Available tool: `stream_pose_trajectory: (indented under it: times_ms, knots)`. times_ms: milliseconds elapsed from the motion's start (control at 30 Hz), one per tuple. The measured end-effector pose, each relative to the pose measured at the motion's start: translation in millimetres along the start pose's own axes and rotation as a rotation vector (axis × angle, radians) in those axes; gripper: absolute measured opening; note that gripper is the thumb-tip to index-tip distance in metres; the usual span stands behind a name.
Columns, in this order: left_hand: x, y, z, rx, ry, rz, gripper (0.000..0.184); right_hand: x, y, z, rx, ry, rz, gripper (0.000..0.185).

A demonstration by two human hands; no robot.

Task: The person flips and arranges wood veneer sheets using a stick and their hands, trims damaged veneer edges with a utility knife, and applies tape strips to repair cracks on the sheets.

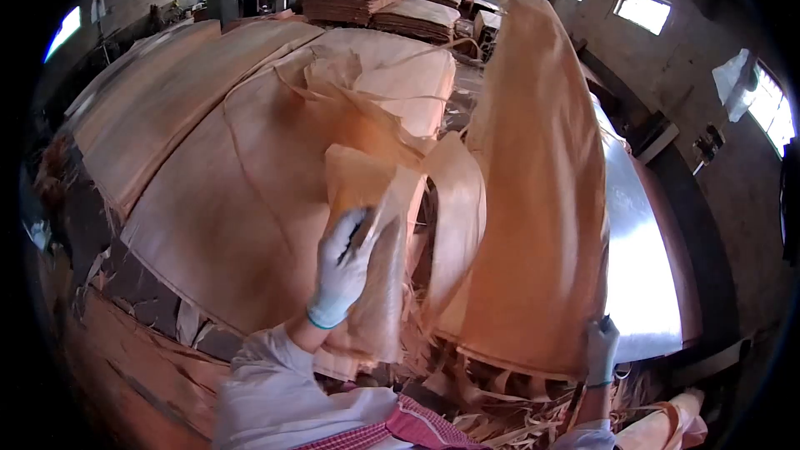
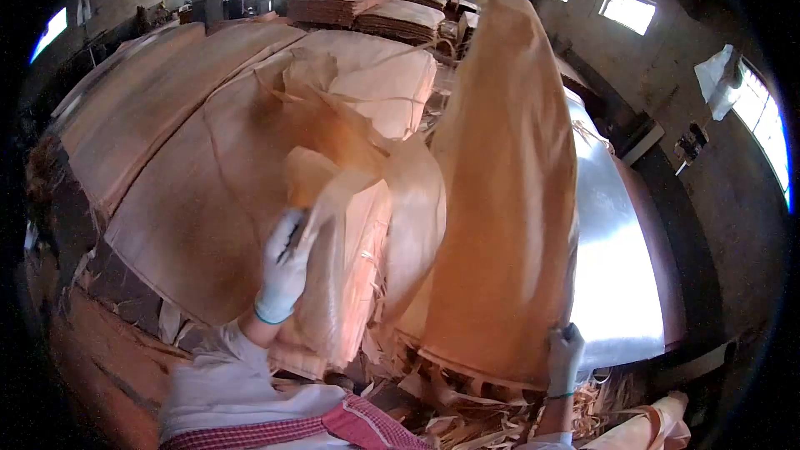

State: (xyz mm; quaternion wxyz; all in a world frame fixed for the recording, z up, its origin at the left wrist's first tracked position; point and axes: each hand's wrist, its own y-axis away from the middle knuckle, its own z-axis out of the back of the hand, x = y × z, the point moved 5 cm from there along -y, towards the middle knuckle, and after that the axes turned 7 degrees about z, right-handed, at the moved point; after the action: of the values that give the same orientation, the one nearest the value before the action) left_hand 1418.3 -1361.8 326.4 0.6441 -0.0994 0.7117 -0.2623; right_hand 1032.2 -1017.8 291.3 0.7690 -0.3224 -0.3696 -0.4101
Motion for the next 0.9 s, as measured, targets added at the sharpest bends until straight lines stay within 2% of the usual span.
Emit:
stream_pose_trajectory:
  times_ms: [33,67,200,300,333,367,400,433,533,600,633,667,733,867,900]
  knots:
    - [13,16,-12,0.056,-0.031,0.048,0.018,-21,-18,16,-0.040,-0.062,0.033,0.012]
    - [26,35,-24,0.114,-0.063,0.097,0.018,-39,-36,35,-0.082,0.011,0.048,0.012]
    - [36,122,-82,0.275,-0.382,0.073,0.015,-106,-98,115,-0.050,0.054,0.100,0.010]
    - [63,198,-119,0.427,-0.723,0.141,0.010,-146,-131,169,-0.011,0.064,0.159,0.009]
    - [45,213,-132,0.429,-0.906,0.246,0.009,-160,-141,185,0.003,0.066,0.179,0.009]
    - [95,242,-126,0.362,-0.930,0.241,0.011,-187,-155,198,0.007,0.017,0.162,0.009]
    - [112,265,-129,0.325,-0.959,0.168,0.012,-209,-168,213,0.014,-0.031,0.148,0.009]
    - [115,282,-136,0.387,-1.076,0.311,0.011,-205,-169,226,-0.002,0.012,0.138,0.008]
    - [117,323,-153,0.553,-1.254,0.404,0.009,-245,-199,253,0.050,-0.010,0.129,0.007]
    - [136,349,-154,0.744,-1.241,0.492,0.012,-270,-214,265,0.053,0.065,0.133,0.009]
    - [137,358,-159,0.944,-1.256,0.614,0.018,-280,-221,269,0.054,0.096,0.117,0.010]
    - [136,363,-170,1.207,-1.275,0.587,0.025,-287,-230,271,0.051,0.124,0.105,0.010]
    - [115,346,-216,1.189,-1.148,0.608,0.032,-307,-247,277,0.040,0.071,0.093,0.013]
    - [126,300,-336,0.798,-0.834,0.469,0.040,-328,-267,274,0.079,0.080,0.091,0.015]
    - [107,289,-378,0.631,-0.690,0.292,0.038,-339,-273,277,0.094,0.116,0.078,0.016]
